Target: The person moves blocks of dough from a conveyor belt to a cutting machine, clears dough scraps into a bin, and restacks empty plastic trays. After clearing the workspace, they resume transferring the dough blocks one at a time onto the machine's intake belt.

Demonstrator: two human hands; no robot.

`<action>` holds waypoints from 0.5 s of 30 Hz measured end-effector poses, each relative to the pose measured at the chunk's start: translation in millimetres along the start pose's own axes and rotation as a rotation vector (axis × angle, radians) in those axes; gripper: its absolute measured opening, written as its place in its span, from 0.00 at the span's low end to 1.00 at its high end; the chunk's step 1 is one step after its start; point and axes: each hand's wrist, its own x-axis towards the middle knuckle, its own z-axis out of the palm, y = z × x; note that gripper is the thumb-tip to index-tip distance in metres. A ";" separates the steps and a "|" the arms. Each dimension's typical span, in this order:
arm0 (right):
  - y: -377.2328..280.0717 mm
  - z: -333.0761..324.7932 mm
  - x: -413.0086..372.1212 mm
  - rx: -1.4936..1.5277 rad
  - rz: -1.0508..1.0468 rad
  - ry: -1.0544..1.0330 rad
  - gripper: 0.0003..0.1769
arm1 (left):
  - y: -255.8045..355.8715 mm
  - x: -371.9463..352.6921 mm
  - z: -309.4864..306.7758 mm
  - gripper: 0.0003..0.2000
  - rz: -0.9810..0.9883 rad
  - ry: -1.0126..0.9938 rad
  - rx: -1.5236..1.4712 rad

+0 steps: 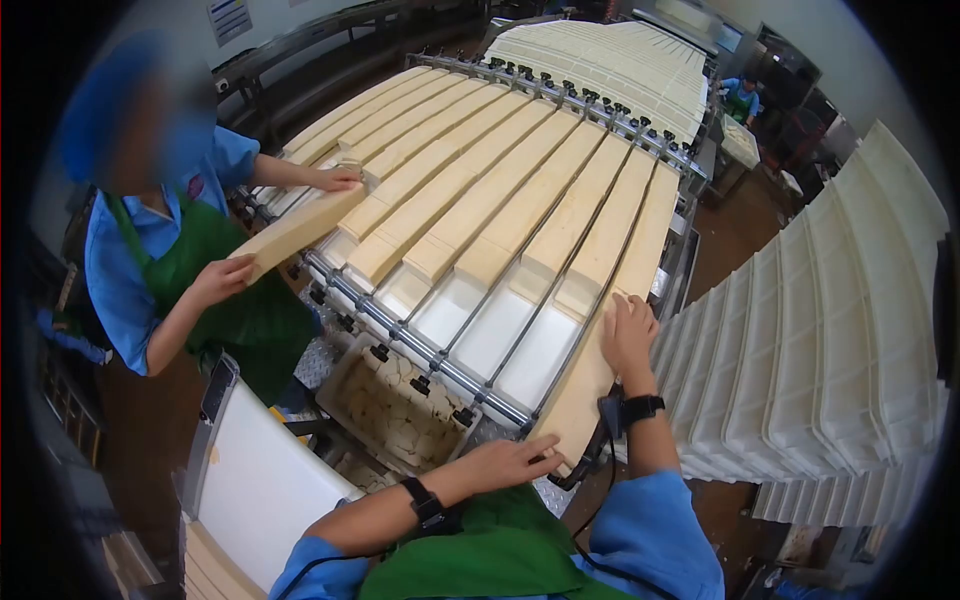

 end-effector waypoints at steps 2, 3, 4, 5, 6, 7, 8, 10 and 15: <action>-6.3 -18.4 -13.4 0.155 -0.032 0.014 0.19 | -5.9 12.2 -0.5 0.22 -0.060 -0.096 -0.026; -8.7 -26.3 -23.2 0.307 -0.061 0.024 0.19 | -9.3 11.9 3.2 0.22 -0.063 -0.090 -0.019; -5.6 -30.7 -35.7 0.440 -0.063 -0.042 0.20 | -13.2 9.5 10.9 0.20 -0.041 -0.057 -0.012; -2.2 -35.9 -51.1 0.571 -0.068 -0.110 0.22 | -14.2 7.2 15.5 0.18 -0.020 -0.023 -0.004; -7.2 -48.2 -69.4 0.668 -0.069 -0.121 0.26 | -11.8 6.0 15.5 0.18 -0.023 -0.011 0.006; -13.7 -57.9 -89.8 0.763 -0.073 -0.127 0.30 | -9.5 5.3 13.2 0.15 -0.054 -0.023 0.002; -14.4 -52.6 -114.9 0.769 -0.140 -0.118 0.34 | -8.6 5.6 10.5 0.12 -0.081 -0.035 -0.001; -22.0 -55.1 -147.8 0.721 -0.312 -0.119 0.39 | -8.9 7.1 6.0 0.10 -0.102 -0.024 -0.036; -37.2 -47.1 -164.2 0.529 -0.407 0.023 0.39 | -8.0 -16.3 -15.7 0.09 -0.326 0.093 -0.159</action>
